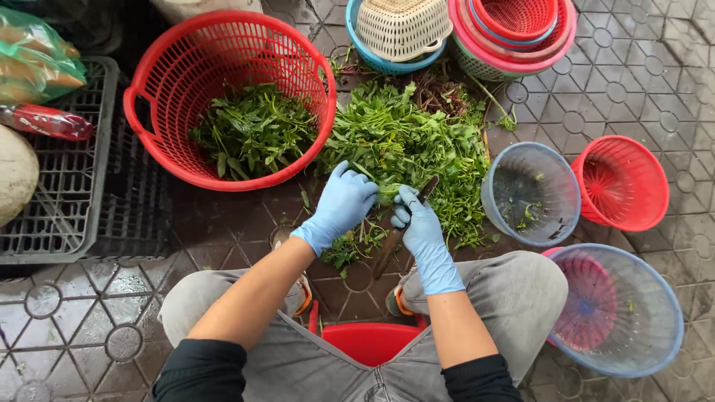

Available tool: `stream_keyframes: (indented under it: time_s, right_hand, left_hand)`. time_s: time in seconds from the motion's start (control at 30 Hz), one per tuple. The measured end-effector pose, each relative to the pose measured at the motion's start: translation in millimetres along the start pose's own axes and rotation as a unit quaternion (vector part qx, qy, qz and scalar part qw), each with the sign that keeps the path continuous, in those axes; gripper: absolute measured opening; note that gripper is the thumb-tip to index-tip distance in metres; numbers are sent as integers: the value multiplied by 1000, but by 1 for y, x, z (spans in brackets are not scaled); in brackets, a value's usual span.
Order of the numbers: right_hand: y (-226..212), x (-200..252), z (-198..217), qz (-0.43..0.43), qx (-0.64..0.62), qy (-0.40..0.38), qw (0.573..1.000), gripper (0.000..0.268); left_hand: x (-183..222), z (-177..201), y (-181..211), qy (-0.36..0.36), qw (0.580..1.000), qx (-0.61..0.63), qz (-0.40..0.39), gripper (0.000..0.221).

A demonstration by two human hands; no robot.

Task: Sorting and cleaning leafy greens by hand and placing them into a basket

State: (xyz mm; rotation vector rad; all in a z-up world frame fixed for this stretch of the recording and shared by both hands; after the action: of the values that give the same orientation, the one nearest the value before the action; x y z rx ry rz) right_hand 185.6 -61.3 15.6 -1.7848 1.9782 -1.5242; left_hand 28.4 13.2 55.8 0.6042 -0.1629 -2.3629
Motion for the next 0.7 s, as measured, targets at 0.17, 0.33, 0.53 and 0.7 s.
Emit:
stream_keyframes:
  time_s: [0.17, 0.33, 0.53, 0.7]
  right_hand:
    - [-14, 23, -17, -25, 38, -11, 999, 49]
    - [-22, 41, -36, -37, 112, -84, 989, 76]
    - [15, 6, 8, -7, 99, -88, 991, 33]
    - [26, 10, 0, -38, 70, 33, 996, 33]
  left_hand:
    - [3, -32, -21, -129, 980, 127, 86, 11]
    - [6, -20, -31, -206, 932, 248, 165, 20]
    - [6, 2, -15, -277, 885, 305, 219, 26]
    - [3, -16, -3, -214, 944, 203, 146, 15]
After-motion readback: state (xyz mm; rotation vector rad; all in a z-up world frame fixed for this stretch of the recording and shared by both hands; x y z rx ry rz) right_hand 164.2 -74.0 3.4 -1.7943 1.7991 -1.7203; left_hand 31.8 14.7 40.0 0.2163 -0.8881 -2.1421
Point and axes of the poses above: each hand's wrist, its own x-axis away from the middle knuckle, its own z-axis out of the back of the hand, y = z × x, the point moved 4 cm from there along -x, towards the middle knuckle, and after that the axes turned 1 degree about -z, right-handed, at the moved point
